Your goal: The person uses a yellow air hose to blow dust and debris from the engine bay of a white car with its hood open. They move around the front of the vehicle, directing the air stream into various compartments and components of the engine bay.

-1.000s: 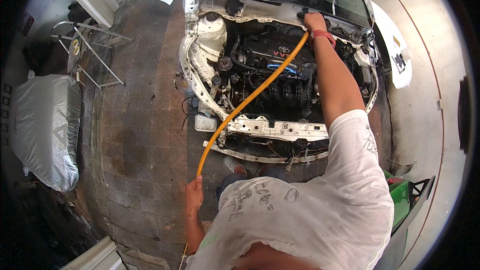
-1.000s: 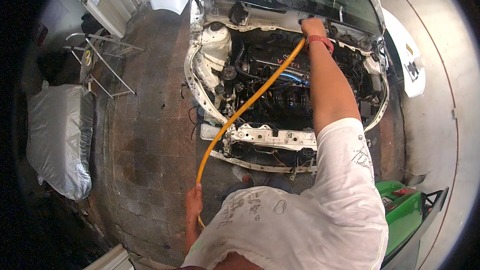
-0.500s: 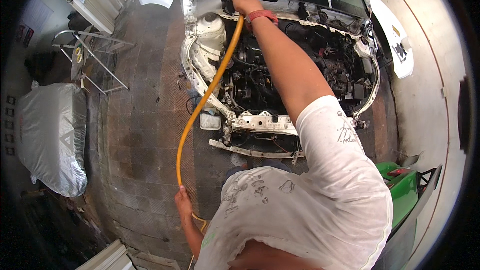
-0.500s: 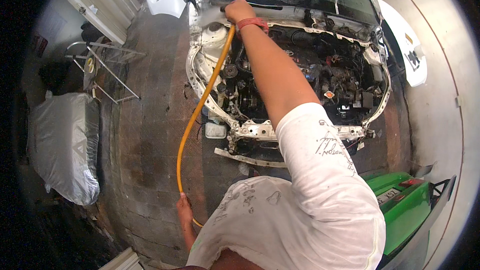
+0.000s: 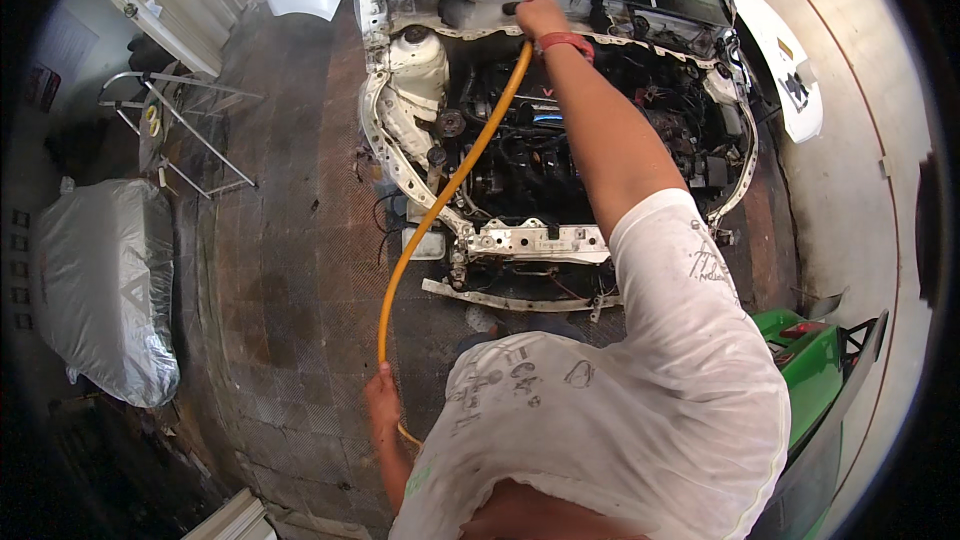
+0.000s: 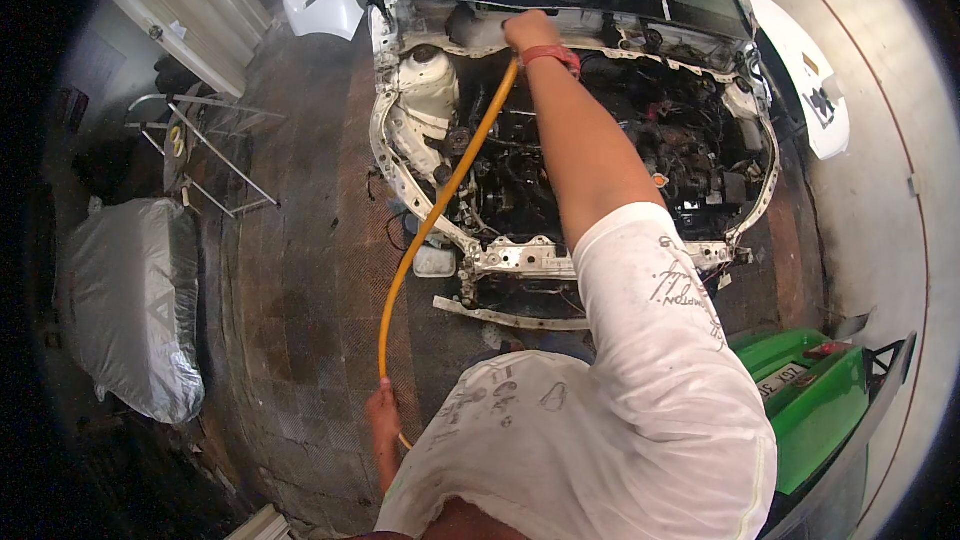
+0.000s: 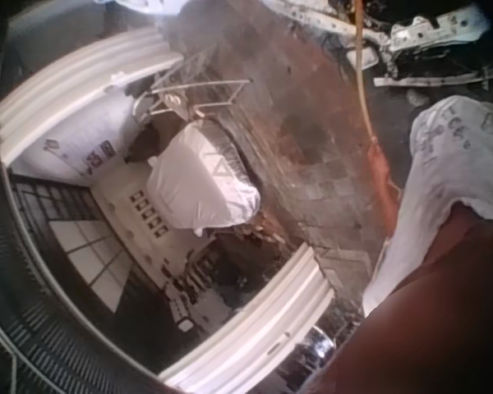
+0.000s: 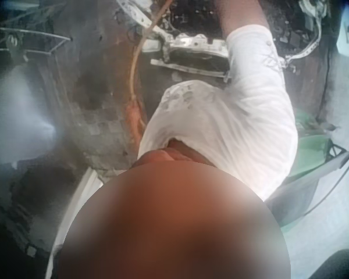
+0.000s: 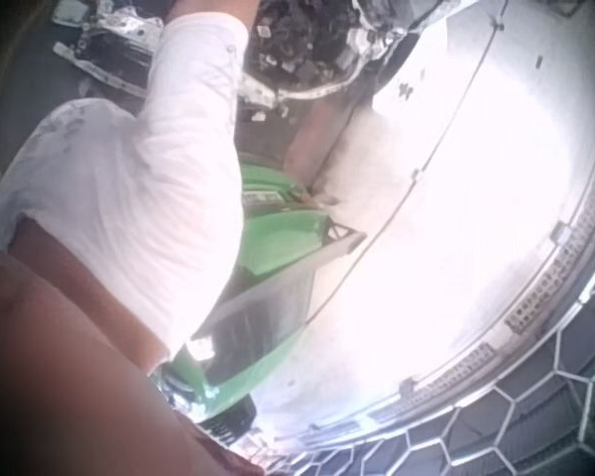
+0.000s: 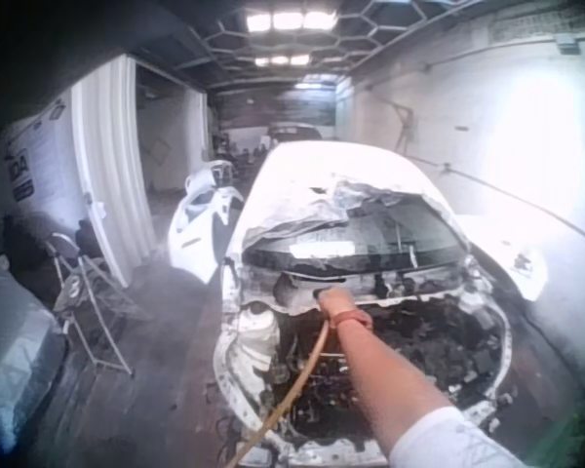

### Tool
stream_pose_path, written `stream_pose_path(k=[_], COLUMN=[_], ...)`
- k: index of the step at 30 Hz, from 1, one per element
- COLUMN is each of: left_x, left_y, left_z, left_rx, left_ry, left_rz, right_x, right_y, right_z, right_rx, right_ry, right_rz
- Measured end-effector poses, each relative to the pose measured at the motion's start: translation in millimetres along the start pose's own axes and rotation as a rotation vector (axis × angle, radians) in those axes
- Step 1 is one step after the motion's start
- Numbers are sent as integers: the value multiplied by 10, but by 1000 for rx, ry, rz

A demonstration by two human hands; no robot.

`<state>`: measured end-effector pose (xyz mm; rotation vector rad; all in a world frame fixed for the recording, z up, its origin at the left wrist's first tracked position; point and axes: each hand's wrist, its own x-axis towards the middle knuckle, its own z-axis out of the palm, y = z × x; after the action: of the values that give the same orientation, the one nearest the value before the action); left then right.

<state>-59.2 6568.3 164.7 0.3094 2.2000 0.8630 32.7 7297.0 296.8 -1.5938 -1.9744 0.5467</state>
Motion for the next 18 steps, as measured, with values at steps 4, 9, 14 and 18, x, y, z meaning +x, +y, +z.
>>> stream_pose_path(k=[4, 9, 14, 18], left_x=[94, 155, 192, 195], left_y=[65, 56, 55, -16], left_z=[86, 67, 22, 31], left_rx=[3, 8, 13, -5], left_ry=[-42, -66, -88, -65], left_rz=[-19, -6, 6, 42], right_x=[-69, -79, 128, 201], right_y=[48, 103, 289, 382], right_z=[-372, -472, -320, -175], right_rx=[-113, 1, -264, -340], right_ry=[16, 37, -59, -67], right_rz=[-92, -9, -106, -126])
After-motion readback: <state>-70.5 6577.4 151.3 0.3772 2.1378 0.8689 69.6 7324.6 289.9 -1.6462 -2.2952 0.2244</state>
